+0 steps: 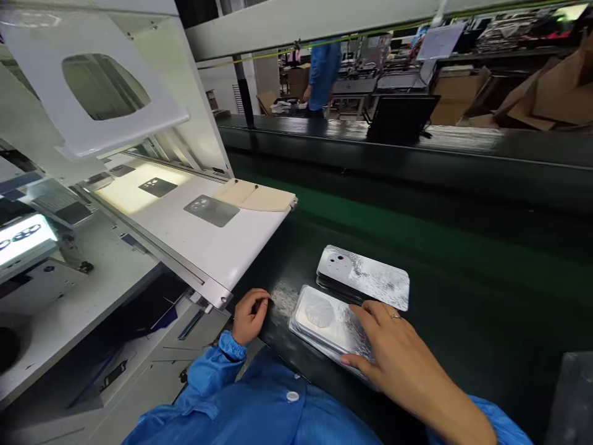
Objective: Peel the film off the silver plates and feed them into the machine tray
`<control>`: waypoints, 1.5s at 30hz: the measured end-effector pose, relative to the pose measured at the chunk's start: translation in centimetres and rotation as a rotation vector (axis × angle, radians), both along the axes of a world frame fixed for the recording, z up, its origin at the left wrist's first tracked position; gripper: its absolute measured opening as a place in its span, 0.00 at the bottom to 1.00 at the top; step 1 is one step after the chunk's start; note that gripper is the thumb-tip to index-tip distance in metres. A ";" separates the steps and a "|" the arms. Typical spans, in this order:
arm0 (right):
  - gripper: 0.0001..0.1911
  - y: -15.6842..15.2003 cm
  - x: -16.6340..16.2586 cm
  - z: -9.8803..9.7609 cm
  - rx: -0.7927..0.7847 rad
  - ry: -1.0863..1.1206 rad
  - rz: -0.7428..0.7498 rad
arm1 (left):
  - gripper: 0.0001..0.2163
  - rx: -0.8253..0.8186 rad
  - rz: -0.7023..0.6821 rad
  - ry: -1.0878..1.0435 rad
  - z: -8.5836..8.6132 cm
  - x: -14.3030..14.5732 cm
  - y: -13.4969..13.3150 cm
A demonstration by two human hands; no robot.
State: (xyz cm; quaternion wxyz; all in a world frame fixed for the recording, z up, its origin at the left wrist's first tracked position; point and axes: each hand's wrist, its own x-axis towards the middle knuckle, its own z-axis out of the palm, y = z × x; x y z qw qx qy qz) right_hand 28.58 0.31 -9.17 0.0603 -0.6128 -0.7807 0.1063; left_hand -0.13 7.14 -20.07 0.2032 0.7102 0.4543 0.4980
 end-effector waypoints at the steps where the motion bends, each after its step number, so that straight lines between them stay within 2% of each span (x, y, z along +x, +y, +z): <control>1: 0.32 -0.5 -0.2 -0.4 0.014 -0.031 -0.024 | 0.07 -0.001 -0.018 0.002 0.2 0.0 -0.1; 7: 0.33 -0.7 -0.5 -2.3 0.086 -0.098 -0.078 | 0.07 0.028 -0.113 0.024 1.2 0.7 -1.3; 13: 0.36 0.3 -0.3 -2.1 0.033 -0.082 -0.079 | 0.08 0.029 -0.236 0.059 1.7 1.7 -2.6; 21: 0.39 0.8 -0.4 -1.9 0.075 -0.087 -0.070 | 0.10 0.088 -0.304 0.102 2.3 2.6 -3.1; 26: 0.35 0.8 -0.7 -1.2 0.048 -0.069 -0.069 | 0.13 0.143 -0.296 0.168 2.2 3.1 -3.2; 31: 0.36 1.0 -0.7 -0.6 -0.112 -0.012 -0.112 | 0.16 0.169 -0.242 0.275 2.1 3.9 -3.1; 37: 0.36 0.9 -0.3 -1.1 -0.030 0.067 -0.111 | 0.13 0.222 -0.231 0.320 2.5 4.9 -3.0; 40: 0.37 1.0 -0.1 -1.2 -0.067 0.083 -0.119 | 0.14 0.271 -0.217 0.317 2.6 5.1 -2.9; 42: 0.34 1.2 0.0 -0.9 -0.161 0.093 -0.116 | 0.15 0.314 -0.189 0.320 2.8 5.2 -3.0; 45: 0.18 1.5 -0.1 0.8 -0.271 0.115 -0.017 | 0.15 0.382 -0.134 0.310 3.4 5.0 -3.7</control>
